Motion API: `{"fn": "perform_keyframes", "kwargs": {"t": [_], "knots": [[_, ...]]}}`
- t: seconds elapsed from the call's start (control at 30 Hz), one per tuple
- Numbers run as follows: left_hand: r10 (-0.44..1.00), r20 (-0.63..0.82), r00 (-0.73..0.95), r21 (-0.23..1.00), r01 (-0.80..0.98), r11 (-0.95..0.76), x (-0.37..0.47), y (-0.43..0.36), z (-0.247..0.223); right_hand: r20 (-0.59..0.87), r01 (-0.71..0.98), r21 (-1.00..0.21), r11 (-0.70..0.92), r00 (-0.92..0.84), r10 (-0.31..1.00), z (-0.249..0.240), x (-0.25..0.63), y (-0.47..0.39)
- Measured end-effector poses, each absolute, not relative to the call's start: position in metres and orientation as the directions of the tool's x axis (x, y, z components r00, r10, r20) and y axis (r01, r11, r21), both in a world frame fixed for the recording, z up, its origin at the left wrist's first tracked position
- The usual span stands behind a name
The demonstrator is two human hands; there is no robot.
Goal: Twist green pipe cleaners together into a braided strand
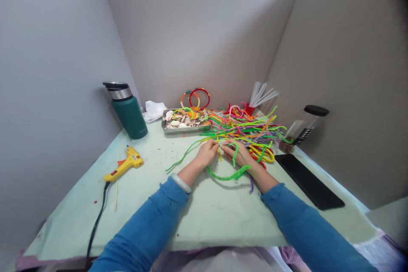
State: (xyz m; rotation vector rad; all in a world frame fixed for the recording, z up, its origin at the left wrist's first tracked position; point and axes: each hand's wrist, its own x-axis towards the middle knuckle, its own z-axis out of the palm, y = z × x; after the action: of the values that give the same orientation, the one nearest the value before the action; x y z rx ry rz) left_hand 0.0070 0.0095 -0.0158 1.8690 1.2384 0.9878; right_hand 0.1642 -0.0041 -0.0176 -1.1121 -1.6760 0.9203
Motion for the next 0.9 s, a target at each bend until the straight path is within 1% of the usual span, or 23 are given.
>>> {"fn": "perform_keyframes", "kwargs": {"t": [0.13, 0.33, 0.43, 0.63, 0.9], "knots": [[0.941, 0.224, 0.254, 0.842, 0.436, -0.318, 0.006, 0.01, -0.017, 0.278, 0.256, -0.911, 0.322, -0.194, 0.941, -0.02, 0.165, -0.004], [0.917, 0.271, 0.293, 0.799, 0.463, -0.384, 0.003, 0.006, -0.01, 0.3, 0.237, -0.905, 0.354, -0.235, 0.924, -0.015, 0.165, -0.008], [0.906, 0.297, 0.301, 0.784, 0.466, -0.411, 0.002, 0.004, -0.006, 0.307, 0.217, -0.911, 0.35, -0.209, 0.929, -0.016, 0.166, -0.008], [0.9, 0.303, 0.313, 0.761, 0.49, -0.426, 0.003, 0.0, 0.0, 0.301, 0.244, -0.911, 0.334, -0.164, 0.939, -0.016, 0.165, -0.009], [0.903, 0.301, 0.307, 0.737, 0.526, -0.424, 0.003, -0.001, 0.001, 0.285, 0.241, -0.916, 0.319, -0.166, 0.944, -0.018, 0.166, -0.007]]}}
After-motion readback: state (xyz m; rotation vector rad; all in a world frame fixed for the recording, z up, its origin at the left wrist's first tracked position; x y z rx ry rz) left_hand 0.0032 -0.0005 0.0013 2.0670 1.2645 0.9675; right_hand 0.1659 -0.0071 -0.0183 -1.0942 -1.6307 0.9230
